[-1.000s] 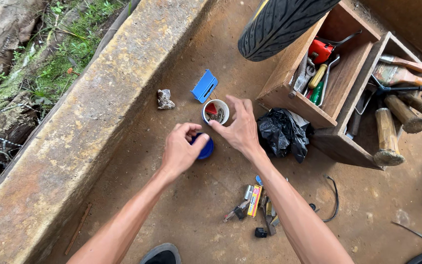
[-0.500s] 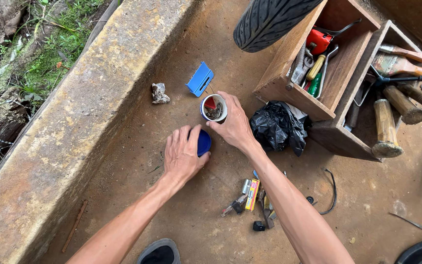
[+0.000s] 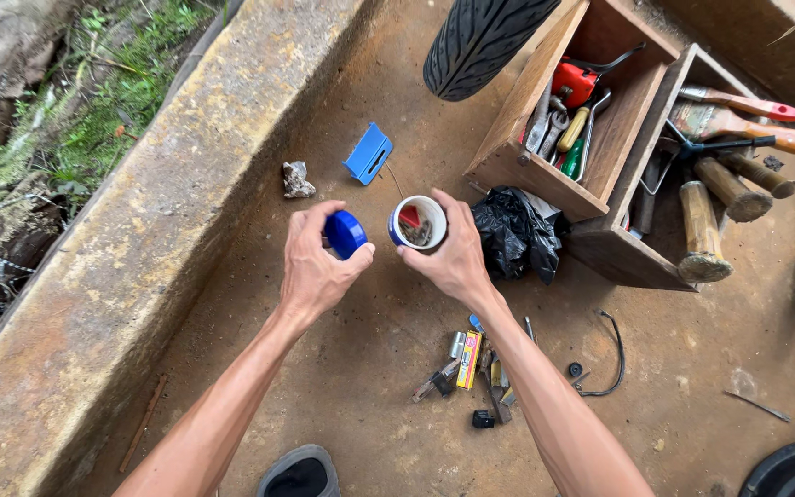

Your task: The person organizes tools and spare parts by capping a container, placing items into wooden toolboxes, unpacking a small part from its wrapper, and sorting various tools and metal components by hand.

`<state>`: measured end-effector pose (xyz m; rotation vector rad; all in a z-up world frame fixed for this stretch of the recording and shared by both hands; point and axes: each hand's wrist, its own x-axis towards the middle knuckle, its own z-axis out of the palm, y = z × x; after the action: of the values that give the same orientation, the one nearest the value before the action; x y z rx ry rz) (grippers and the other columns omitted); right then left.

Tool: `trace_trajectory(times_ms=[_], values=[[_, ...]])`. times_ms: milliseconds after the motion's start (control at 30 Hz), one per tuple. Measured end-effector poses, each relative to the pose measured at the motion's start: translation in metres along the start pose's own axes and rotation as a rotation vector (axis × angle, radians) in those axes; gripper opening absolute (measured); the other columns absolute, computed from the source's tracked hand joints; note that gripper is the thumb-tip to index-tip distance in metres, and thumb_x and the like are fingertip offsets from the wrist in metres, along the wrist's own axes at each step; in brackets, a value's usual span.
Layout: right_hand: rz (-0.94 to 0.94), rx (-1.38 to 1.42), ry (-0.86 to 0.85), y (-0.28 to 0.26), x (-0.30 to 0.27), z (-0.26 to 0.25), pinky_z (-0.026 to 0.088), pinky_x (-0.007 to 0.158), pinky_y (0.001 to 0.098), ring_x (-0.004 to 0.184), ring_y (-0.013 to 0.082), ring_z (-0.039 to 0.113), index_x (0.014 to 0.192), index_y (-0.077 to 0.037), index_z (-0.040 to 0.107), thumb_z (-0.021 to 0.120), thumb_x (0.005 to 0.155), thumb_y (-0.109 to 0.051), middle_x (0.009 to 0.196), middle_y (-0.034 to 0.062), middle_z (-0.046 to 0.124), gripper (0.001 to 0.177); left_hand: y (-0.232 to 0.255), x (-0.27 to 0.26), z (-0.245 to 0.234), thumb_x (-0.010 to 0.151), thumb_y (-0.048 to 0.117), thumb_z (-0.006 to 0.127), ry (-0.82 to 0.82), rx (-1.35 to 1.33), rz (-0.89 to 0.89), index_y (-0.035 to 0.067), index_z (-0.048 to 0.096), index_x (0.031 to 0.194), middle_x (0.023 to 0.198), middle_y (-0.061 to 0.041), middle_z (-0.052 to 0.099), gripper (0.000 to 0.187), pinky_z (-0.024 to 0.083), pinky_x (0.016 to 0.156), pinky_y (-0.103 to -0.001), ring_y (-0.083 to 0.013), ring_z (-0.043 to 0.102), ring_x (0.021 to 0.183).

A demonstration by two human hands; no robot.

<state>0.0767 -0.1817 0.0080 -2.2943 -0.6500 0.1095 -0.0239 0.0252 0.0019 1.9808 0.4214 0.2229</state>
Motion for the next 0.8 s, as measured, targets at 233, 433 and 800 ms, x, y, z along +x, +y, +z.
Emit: trace_trajectory(times_ms=[233, 433, 800], values=[[-0.047, 0.051, 0.027, -0.020, -0.018, -0.019, 0.053, 0.101, 0.0392, 0.116, 0.0284, 0.063, 0.132, -0.001, 0.057, 0.088, 0.068, -0.029, 0.123, 0.0158, 0.060, 0.076, 0.028, 0.000, -0.010, 0.069, 0.051, 0.084, -0.059, -0.257, -0.097, 0.011, 0.047, 0.101, 0.127, -0.017, 0.064, 0.063, 0.067, 0.079, -0.038, -0.0297, 0.071, 0.108], [-0.077, 0.025, -0.022, -0.035, -0.027, -0.032, 0.053, 0.100, 0.0401, 0.114, 0.0282, 0.063, 0.126, -0.002, 0.064, 0.090, 0.063, -0.029, 0.119, 0.0146, 0.064, 0.074, 0.048, -0.010, -0.007, 0.082, 0.050, 0.081, -0.185, -0.366, 0.179, 0.008, 0.044, 0.114, 0.147, -0.026, 0.049, 0.065, 0.059, 0.094, -0.040, -0.0347, 0.064, 0.126], [-0.159, 0.110, -0.067, -0.052, -0.031, -0.049, 0.054, 0.101, 0.0387, 0.117, 0.0281, 0.063, 0.131, 0.004, 0.059, 0.085, 0.063, -0.023, 0.125, 0.0182, 0.061, 0.078, 0.058, -0.018, -0.006, 0.099, 0.039, 0.068, -0.298, -0.098, 0.533, 0.014, 0.035, 0.158, 0.161, -0.020, 0.037, 0.072, 0.040, 0.123, -0.048, -0.0385, 0.043, 0.149]])
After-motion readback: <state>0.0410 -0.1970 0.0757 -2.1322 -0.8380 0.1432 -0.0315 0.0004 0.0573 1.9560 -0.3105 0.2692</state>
